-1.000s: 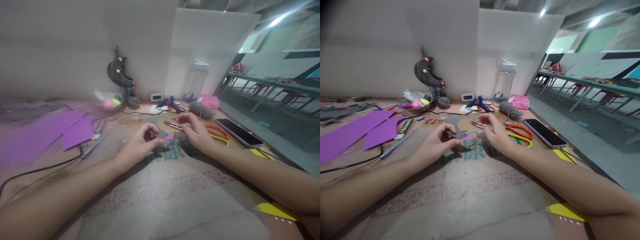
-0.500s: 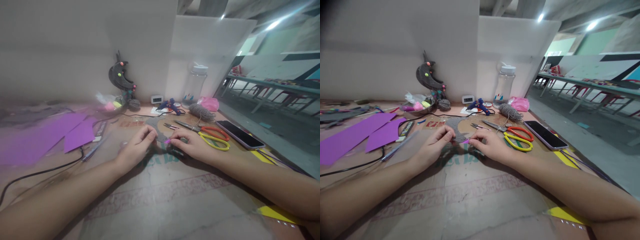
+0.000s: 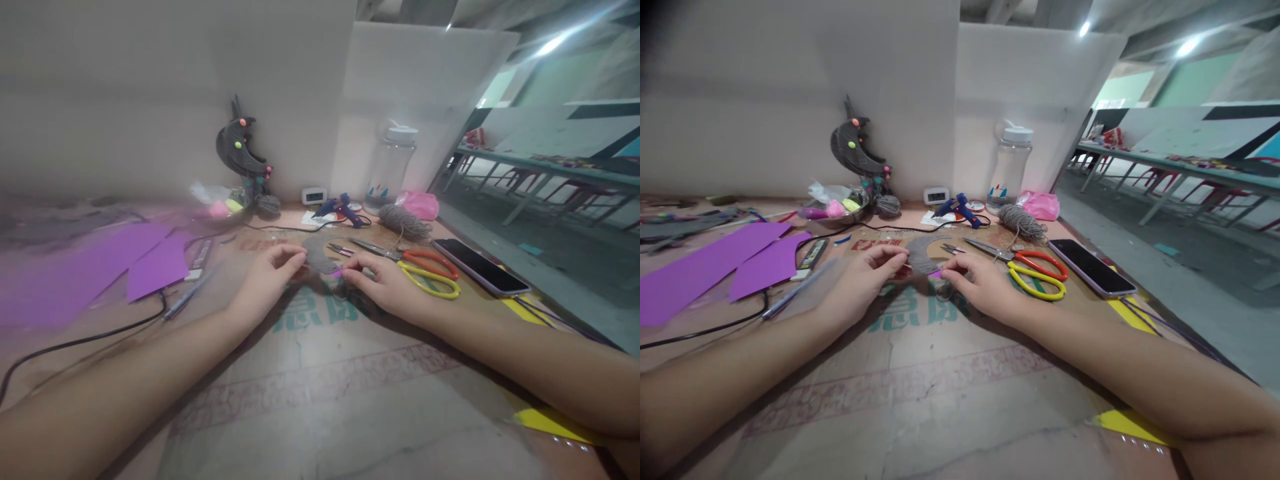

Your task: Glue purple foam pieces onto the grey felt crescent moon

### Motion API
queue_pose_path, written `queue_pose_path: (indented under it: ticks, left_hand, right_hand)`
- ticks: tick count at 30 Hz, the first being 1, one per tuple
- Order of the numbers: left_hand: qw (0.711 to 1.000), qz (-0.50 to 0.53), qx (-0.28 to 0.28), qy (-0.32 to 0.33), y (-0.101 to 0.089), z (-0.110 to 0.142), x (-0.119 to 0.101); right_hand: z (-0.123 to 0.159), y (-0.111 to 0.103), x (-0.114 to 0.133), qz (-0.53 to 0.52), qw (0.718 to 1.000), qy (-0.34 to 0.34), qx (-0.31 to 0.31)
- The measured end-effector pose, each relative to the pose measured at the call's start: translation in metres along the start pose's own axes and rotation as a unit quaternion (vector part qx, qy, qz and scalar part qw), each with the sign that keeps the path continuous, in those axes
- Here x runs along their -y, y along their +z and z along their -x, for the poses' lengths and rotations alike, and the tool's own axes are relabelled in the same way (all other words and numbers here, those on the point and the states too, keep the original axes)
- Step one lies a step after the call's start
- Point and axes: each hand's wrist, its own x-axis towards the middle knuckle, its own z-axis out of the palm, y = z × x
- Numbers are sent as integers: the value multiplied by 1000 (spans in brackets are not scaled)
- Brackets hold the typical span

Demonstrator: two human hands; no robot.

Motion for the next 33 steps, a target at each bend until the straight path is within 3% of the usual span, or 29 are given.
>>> queue_pose_path:
  ticks: [3,8,14,18,21,24,26,33]
  left_hand:
    - [999,-27,-2,17,0,0,0]
    - [999,43,2,-11,0,0,2]
    - [1000,12,11,7,-1,-3,4]
    - [997,32,74,-12,-2,-4,5]
    - [992,39,122,-8,-2,-4,8]
    - [994,27,109,-5,-2,-3,9]
    - [995,17,97,-7,-2,-3,7]
    - [995,29,89,-25,1,0,3]
  right_hand:
    - [2,1,-1,20,998,-65,-5]
    - [3,2,-3,49,987,-153,-4]
    - [3,2,-3,58,983,-176,-1]
    - [4,1,0,56,981,-183,24]
    - [5,0,1,39,988,-150,17]
    - [6,-1,-1,0,997,-63,-49]
    - [6,-1,0,-37,997,-21,-59]
    - [5,-1,13,-227,968,60,87]
